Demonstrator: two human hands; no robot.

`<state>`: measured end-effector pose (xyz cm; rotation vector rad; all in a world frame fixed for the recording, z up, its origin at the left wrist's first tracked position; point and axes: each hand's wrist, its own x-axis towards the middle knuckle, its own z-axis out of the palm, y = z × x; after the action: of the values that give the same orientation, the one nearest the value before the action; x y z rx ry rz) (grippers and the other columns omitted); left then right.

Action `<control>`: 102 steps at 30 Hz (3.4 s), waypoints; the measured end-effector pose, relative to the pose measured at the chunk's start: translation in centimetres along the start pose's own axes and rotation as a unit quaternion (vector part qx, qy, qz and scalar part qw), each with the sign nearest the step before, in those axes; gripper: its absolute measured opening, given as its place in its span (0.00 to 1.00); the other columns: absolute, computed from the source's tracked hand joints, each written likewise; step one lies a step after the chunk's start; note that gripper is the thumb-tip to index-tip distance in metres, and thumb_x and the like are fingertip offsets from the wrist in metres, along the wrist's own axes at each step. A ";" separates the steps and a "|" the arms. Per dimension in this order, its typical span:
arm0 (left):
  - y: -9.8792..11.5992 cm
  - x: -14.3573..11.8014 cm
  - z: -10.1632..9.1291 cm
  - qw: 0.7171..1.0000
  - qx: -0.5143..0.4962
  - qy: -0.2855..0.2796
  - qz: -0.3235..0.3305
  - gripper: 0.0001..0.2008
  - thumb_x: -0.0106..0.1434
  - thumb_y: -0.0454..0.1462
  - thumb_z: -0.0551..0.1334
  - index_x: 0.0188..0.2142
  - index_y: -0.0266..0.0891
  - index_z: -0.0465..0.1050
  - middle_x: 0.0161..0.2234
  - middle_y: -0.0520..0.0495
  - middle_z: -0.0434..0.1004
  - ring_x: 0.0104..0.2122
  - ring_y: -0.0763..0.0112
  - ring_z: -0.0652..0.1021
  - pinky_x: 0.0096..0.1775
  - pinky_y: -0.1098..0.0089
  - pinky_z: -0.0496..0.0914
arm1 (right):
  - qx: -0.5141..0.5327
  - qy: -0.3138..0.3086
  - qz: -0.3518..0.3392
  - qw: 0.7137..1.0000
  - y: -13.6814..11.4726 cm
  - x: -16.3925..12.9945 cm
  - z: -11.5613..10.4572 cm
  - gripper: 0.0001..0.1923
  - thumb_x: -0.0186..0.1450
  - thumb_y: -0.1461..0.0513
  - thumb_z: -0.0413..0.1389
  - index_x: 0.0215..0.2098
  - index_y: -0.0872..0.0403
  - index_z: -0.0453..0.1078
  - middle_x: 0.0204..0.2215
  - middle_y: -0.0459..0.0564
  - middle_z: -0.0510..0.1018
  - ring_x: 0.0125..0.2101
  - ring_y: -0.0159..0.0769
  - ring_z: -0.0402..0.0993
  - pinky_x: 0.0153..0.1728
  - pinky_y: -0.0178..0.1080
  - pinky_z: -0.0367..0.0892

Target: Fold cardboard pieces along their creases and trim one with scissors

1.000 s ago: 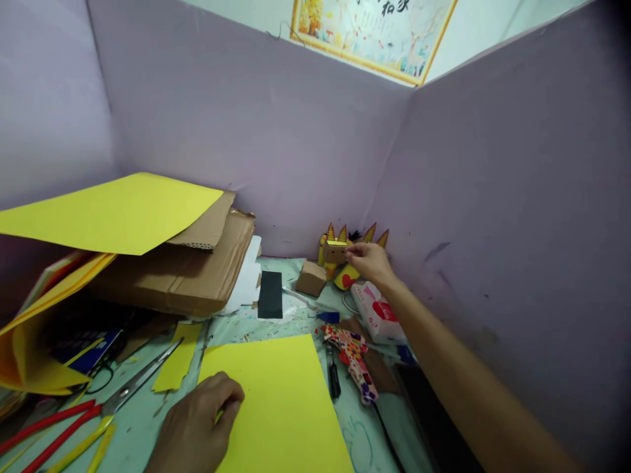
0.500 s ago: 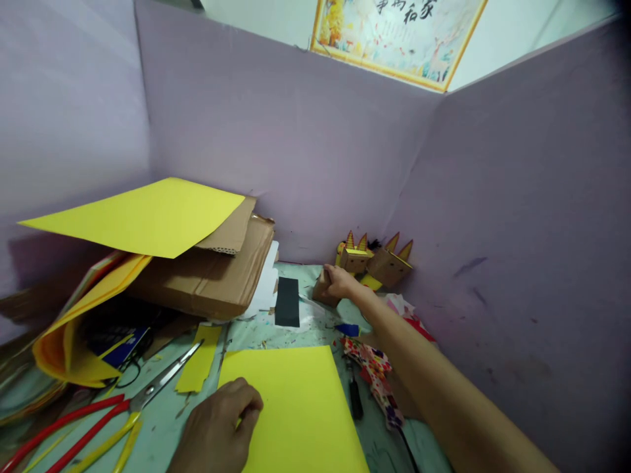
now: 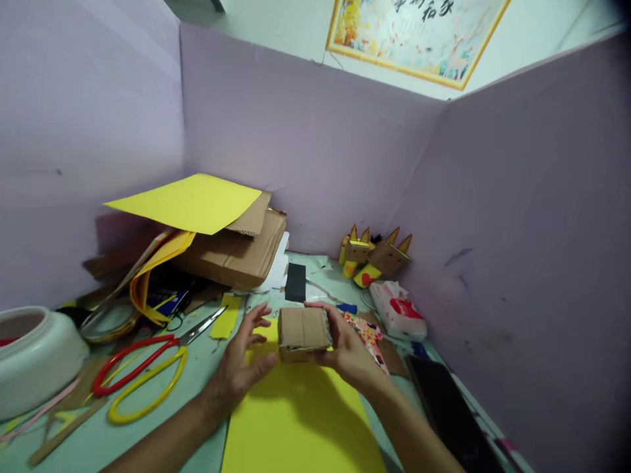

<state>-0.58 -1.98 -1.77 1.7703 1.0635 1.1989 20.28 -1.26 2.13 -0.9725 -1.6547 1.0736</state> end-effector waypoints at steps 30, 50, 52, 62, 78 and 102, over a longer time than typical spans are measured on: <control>1.2 -0.2 1.2 0.996 0.053 -0.026 0.062 0.33 0.50 0.35 0.66 0.55 0.38 0.57 0.54 0.38 0.65 0.52 0.56 0.70 0.50 0.58 0.69 | 0.342 0.020 0.083 0.936 3.0 -2.6 1.0 0.26 0.58 0.48 0.58 0.53 0.45 0.66 0.57 0.48 0.65 0.54 0.43 0.63 0.49 0.45 0.63; 1.6 -0.7 0.3 0.975 0.097 -0.007 0.200 0.32 0.52 0.35 0.66 0.55 0.42 0.59 0.52 0.40 0.65 0.52 0.57 0.69 0.49 0.59 0.70 | 0.412 -0.012 0.070 0.908 2.0 -3.3 1.9 0.28 0.48 0.57 0.68 0.46 0.45 0.67 0.36 0.44 0.72 0.28 0.29 0.70 0.23 0.30 0.67; 1.6 -0.6 0.3 0.972 0.104 -0.008 0.209 0.32 0.52 0.36 0.67 0.55 0.42 0.59 0.52 0.39 0.65 0.52 0.57 0.69 0.49 0.59 0.70 | 0.408 -0.015 0.069 0.910 1.9 -3.3 1.9 0.28 0.49 0.57 0.67 0.47 0.45 0.67 0.37 0.45 0.72 0.29 0.31 0.70 0.25 0.31 0.67; 1.4 -0.5 0.6 0.967 0.131 -0.012 0.220 0.33 0.54 0.40 0.66 0.56 0.43 0.56 0.53 0.39 0.65 0.52 0.56 0.69 0.49 0.59 0.70 | 0.394 -0.024 0.072 0.916 1.2 -3.3 1.1 0.31 0.48 0.57 0.67 0.49 0.46 0.66 0.41 0.46 0.74 0.38 0.35 0.72 0.35 0.33 0.68; 1.5 -0.4 0.6 0.960 0.164 -0.009 0.227 0.32 0.53 0.39 0.65 0.55 0.41 0.54 0.51 0.39 0.66 0.50 0.56 0.70 0.48 0.58 0.69 | 0.399 -0.020 0.119 0.909 1.2 -3.3 1.0 0.33 0.49 0.49 0.65 0.51 0.45 0.66 0.44 0.49 0.73 0.41 0.40 0.71 0.33 0.38 0.69; 1.5 0.0 0.7 0.990 0.115 -0.011 0.075 0.36 0.50 0.42 0.67 0.55 0.37 0.56 0.51 0.39 0.68 0.48 0.56 0.72 0.48 0.57 0.69 | 0.287 -0.009 0.110 0.952 1.9 -3.2 1.2 0.35 0.53 0.45 0.60 0.56 0.47 0.62 0.52 0.52 0.69 0.40 0.43 0.73 0.26 0.38 0.71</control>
<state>0.38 -2.65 -0.61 2.0678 1.1100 1.1804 20.26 -3.91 -0.75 -0.7632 -1.1498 1.6012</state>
